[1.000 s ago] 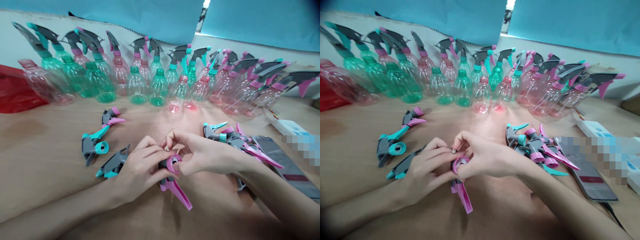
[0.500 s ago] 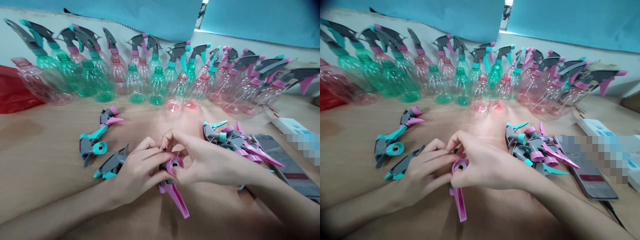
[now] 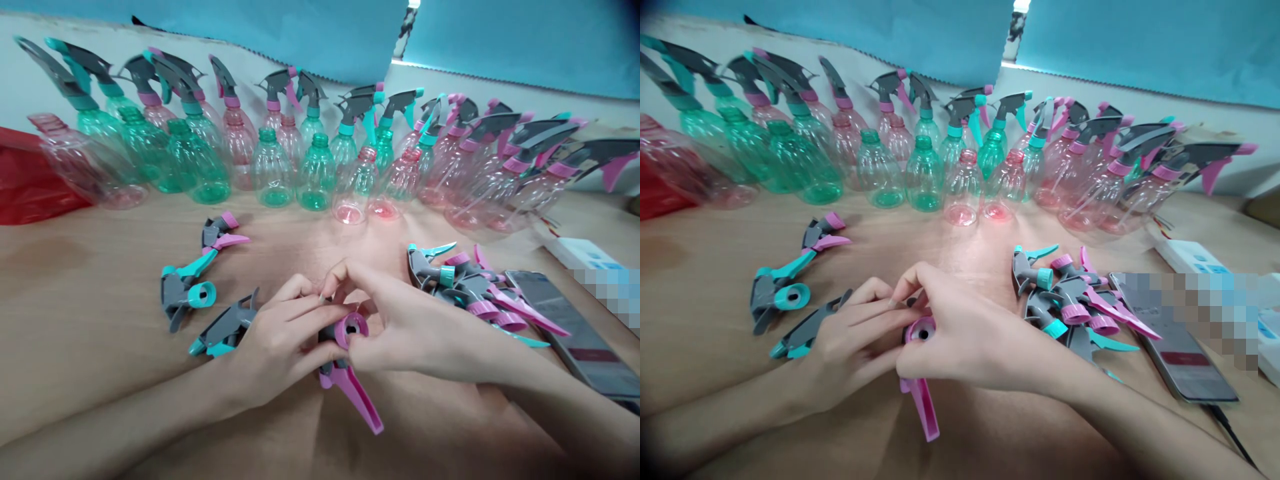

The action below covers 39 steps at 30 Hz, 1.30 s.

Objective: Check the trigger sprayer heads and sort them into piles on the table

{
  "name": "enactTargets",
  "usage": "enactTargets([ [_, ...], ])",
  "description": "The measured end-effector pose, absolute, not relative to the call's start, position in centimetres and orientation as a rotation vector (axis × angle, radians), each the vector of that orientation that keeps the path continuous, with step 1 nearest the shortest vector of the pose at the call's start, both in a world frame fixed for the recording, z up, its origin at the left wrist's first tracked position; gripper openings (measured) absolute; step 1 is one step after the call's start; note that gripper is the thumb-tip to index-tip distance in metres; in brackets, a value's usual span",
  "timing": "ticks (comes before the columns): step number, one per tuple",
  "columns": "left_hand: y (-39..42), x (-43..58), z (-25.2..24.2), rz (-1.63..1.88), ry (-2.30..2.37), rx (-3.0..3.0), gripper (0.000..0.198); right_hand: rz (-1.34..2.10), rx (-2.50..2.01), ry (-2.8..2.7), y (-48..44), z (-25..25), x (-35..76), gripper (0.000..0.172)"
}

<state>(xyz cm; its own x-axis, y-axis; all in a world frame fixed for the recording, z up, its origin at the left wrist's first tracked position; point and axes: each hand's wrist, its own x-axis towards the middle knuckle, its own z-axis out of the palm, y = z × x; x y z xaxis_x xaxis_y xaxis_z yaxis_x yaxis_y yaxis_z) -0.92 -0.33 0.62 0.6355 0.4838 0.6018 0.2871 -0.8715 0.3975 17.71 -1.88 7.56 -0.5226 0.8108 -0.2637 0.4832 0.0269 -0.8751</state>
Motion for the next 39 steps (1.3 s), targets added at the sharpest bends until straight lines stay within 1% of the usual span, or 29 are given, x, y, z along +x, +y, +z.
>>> enactTargets([
  [4,-0.4,-0.8,0.8,1.052,0.654,2.59,0.019,1.625,-1.339,-1.851,-1.8,7.3,17.4,0.033],
  [6,-0.4,-0.8,0.8,1.052,0.664,2.594,0.019,1.611,-1.354,-1.846,-1.9,7.2,17.2,0.033],
  [10,-0.3,-0.8,0.7,1.048,0.675,2.593,0.02,1.44,-1.412,-1.93,-2.2,7.0,17.0,0.032],
  [15,-0.3,-0.8,1.0,1.022,0.674,2.573,0.017,1.599,-1.343,-1.817,-1.8,6.5,17.2,0.031],
  [18,-0.4,-0.8,1.1,1.009,0.672,2.563,0.017,1.588,-1.344,-1.814,-1.5,6.5,17.3,0.03],
  [20,-0.4,-0.7,1.1,1.016,0.674,2.565,0.016,1.519,-1.365,-1.885,-1.6,6.7,17.3,0.03],
  [23,-0.4,-0.7,0.9,1.036,0.661,2.586,0.015,1.305,-1.432,-2.039,-2.3,6.8,17.3,0.029],
  [25,-0.4,-0.7,0.8,1.061,0.635,2.604,0.015,1.099,-1.486,-2.152,-3.0,6.7,17.1,0.027],
  [29,-0.4,-0.6,0.7,1.101,0.605,2.601,0.016,0.582,-1.536,-2.298,-4.3,6.2,16.4,0.022],
  [31,-0.5,-0.6,0.8,1.099,0.622,2.593,0.015,0.455,-1.551,-2.313,-4.5,6.1,16.0,0.019],
  [33,-0.5,-0.7,0.9,1.102,0.648,2.593,0.013,0.421,-1.624,-2.338,-4.6,6.2,16.0,0.016],
  [35,-0.5,-0.7,0.9,1.102,0.646,2.594,0.014,0.481,-1.665,-2.38,-4.5,6.3,16.3,0.016],
  [37,-0.6,-0.7,0.9,1.105,0.607,2.588,0.016,0.603,-1.589,-2.37,-4.3,6.4,16.9,0.02],
  [39,-0.5,-0.8,0.9,1.106,0.563,2.582,0.019,0.731,-1.471,-2.29,-4.0,6.4,17.8,0.029],
])
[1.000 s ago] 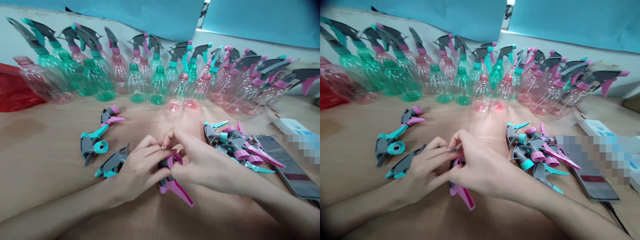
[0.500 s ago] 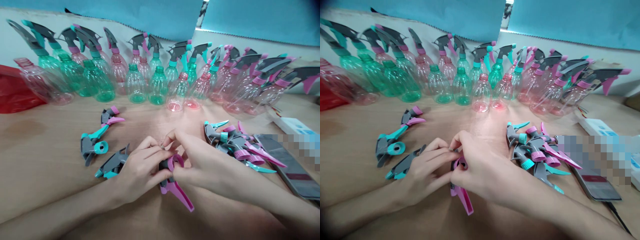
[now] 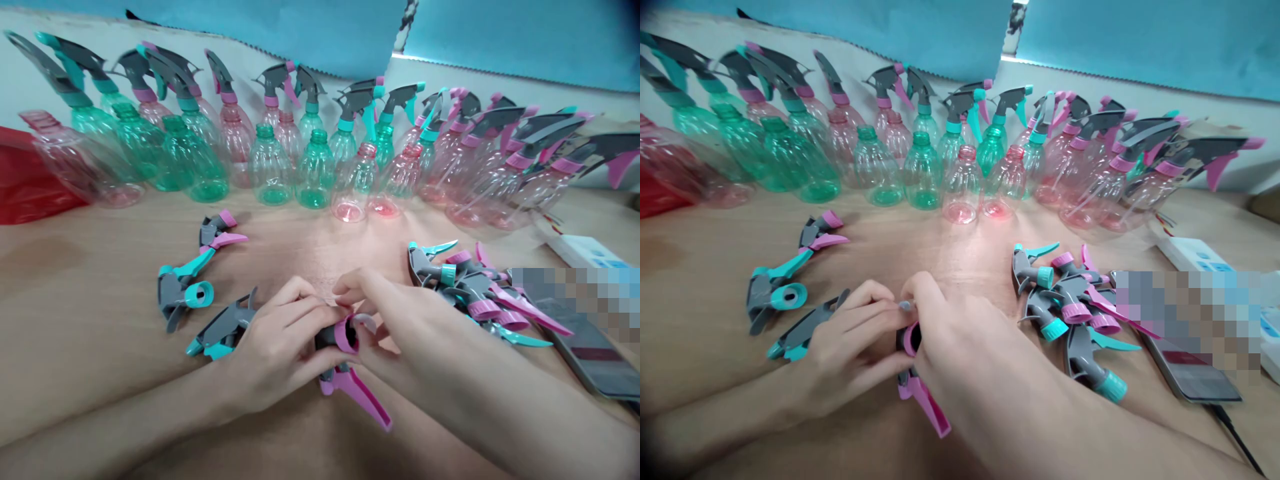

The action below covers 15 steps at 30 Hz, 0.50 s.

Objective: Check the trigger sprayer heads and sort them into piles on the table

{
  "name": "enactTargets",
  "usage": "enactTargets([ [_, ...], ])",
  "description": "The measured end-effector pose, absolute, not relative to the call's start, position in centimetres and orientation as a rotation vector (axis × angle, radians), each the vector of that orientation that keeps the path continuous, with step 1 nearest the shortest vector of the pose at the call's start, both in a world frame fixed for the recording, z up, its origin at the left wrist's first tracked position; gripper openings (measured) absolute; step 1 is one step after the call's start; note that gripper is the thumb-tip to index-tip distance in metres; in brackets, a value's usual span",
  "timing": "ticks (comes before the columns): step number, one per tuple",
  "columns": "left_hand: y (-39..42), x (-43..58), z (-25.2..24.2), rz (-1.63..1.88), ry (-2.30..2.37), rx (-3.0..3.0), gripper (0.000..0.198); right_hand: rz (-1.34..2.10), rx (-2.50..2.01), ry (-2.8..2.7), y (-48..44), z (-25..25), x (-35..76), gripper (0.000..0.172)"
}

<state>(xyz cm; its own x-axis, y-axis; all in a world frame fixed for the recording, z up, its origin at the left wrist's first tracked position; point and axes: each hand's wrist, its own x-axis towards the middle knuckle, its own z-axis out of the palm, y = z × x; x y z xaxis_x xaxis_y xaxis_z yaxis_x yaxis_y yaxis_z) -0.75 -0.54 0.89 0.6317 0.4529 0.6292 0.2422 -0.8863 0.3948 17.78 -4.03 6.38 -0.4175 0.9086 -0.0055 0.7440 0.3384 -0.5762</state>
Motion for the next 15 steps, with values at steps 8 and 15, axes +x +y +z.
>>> enactTargets([
  [8,-0.5,-0.7,0.7,1.085,0.686,2.528,0.025,0.895,-1.501,-2.174,-2.4,6.2,19.6,0.016],
  [15,-0.6,-0.7,1.0,1.052,0.713,2.493,0.027,0.83,-1.536,-2.081,-1.9,7.9,19.1,0.007],
])
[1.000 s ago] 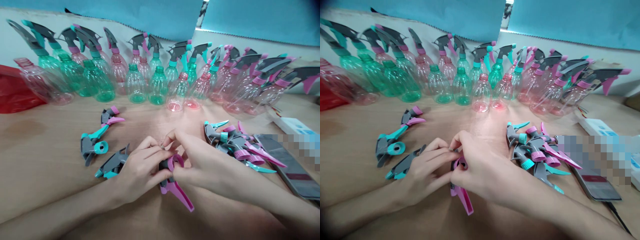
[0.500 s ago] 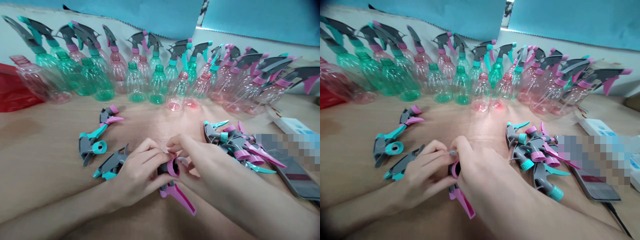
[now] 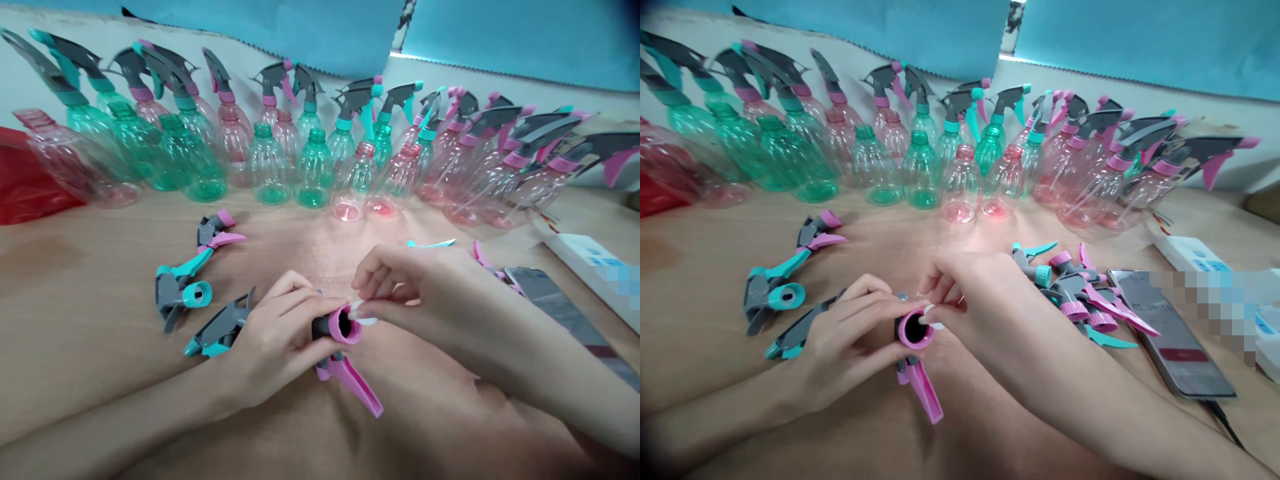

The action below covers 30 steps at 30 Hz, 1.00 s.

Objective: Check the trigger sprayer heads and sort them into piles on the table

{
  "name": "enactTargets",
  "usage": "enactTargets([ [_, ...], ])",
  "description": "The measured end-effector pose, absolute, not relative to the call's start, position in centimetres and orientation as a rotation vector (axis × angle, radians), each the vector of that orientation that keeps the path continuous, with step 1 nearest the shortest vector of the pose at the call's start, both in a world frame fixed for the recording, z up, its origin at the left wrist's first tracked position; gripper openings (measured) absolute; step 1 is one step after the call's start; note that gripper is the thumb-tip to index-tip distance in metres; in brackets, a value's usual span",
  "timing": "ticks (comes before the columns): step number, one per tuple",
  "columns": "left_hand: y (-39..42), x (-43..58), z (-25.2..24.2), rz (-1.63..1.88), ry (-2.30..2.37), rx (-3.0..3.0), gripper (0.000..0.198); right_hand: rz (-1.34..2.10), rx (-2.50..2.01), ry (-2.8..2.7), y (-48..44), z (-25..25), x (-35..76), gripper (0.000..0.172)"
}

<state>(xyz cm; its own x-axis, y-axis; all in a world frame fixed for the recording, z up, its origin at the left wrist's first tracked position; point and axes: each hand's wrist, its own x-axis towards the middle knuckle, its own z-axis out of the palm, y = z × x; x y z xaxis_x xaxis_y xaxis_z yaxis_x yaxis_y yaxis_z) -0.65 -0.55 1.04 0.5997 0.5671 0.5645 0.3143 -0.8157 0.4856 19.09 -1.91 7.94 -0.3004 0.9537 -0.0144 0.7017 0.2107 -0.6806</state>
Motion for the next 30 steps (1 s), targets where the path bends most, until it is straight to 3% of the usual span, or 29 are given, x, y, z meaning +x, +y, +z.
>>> enactTargets([
  [4,-0.5,-0.7,0.9,1.062,0.714,2.474,0.027,0.873,-1.478,-2.0,-1.7,8.2,19.1,0.012],
  [10,-0.3,-0.8,0.6,1.08,0.702,2.458,0.029,0.97,-1.357,-1.987,-2.0,7.9,19.3,0.005],
  [21,-0.5,-0.9,0.9,1.041,0.746,2.447,0.027,0.976,-1.371,-1.855,-2.2,8.0,19.8,0.021],
  [30,-0.5,-0.7,1.1,1.053,0.771,2.431,0.024,1.062,-1.274,-1.956,-1.2,7.6,19.6,0.014],
])
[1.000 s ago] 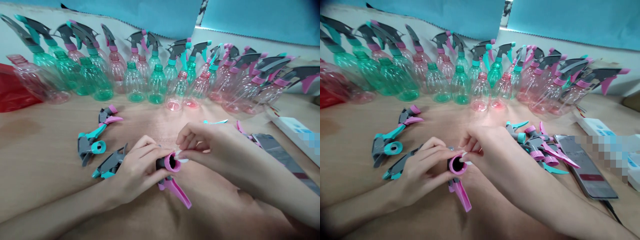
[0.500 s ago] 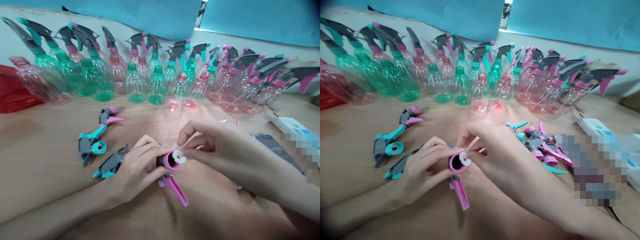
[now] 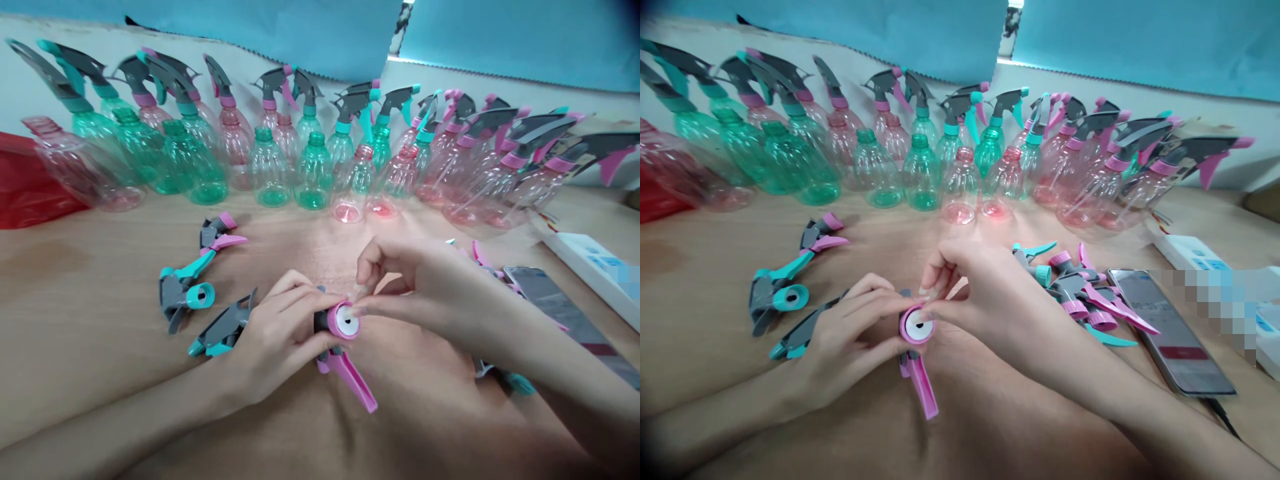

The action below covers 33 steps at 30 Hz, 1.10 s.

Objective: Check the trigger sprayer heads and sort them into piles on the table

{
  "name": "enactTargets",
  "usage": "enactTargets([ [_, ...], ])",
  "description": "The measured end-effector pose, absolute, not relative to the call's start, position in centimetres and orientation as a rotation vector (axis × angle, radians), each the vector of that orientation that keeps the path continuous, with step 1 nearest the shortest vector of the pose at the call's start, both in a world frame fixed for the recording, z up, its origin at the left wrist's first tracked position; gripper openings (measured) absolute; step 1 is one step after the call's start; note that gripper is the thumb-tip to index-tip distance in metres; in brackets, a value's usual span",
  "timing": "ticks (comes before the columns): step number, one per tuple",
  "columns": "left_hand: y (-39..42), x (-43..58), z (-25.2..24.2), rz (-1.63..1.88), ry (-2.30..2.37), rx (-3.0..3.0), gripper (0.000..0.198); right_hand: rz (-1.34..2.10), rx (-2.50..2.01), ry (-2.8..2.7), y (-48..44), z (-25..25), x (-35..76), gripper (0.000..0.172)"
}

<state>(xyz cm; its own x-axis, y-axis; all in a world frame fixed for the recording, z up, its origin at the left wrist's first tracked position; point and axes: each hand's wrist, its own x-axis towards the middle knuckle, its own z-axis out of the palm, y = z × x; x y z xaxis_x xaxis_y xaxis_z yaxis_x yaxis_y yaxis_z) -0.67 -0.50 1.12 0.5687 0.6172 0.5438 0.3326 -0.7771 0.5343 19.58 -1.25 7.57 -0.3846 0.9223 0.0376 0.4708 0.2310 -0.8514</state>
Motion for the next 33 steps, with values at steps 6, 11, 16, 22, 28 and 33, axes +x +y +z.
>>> enactTargets([
  [6,-0.5,-0.7,1.1,1.047,0.772,2.433,0.023,0.92,-1.23,-2.135,-1.6,8.5,20.0,0.011],
  [11,-0.5,-0.8,1.0,1.057,0.755,2.415,0.02,0.774,-1.207,-2.327,-1.6,8.3,20.0,0.012],
  [16,-0.4,-0.8,0.7,1.072,0.727,2.406,0.023,0.759,-1.143,-2.384,-1.2,7.9,19.9,0.013],
  [22,-0.4,-0.8,0.7,1.069,0.72,2.388,0.022,0.605,-1.133,-2.461,-2.0,8.2,19.9,0.014],
  [28,-0.5,-0.8,0.9,1.033,0.726,2.409,0.02,0.522,-1.151,-2.487,-2.5,8.5,19.8,0.004],
  [33,-0.4,-0.8,0.8,1.055,0.725,2.423,0.023,0.598,-1.132,-2.576,-1.7,8.0,20.1,0.01],
])
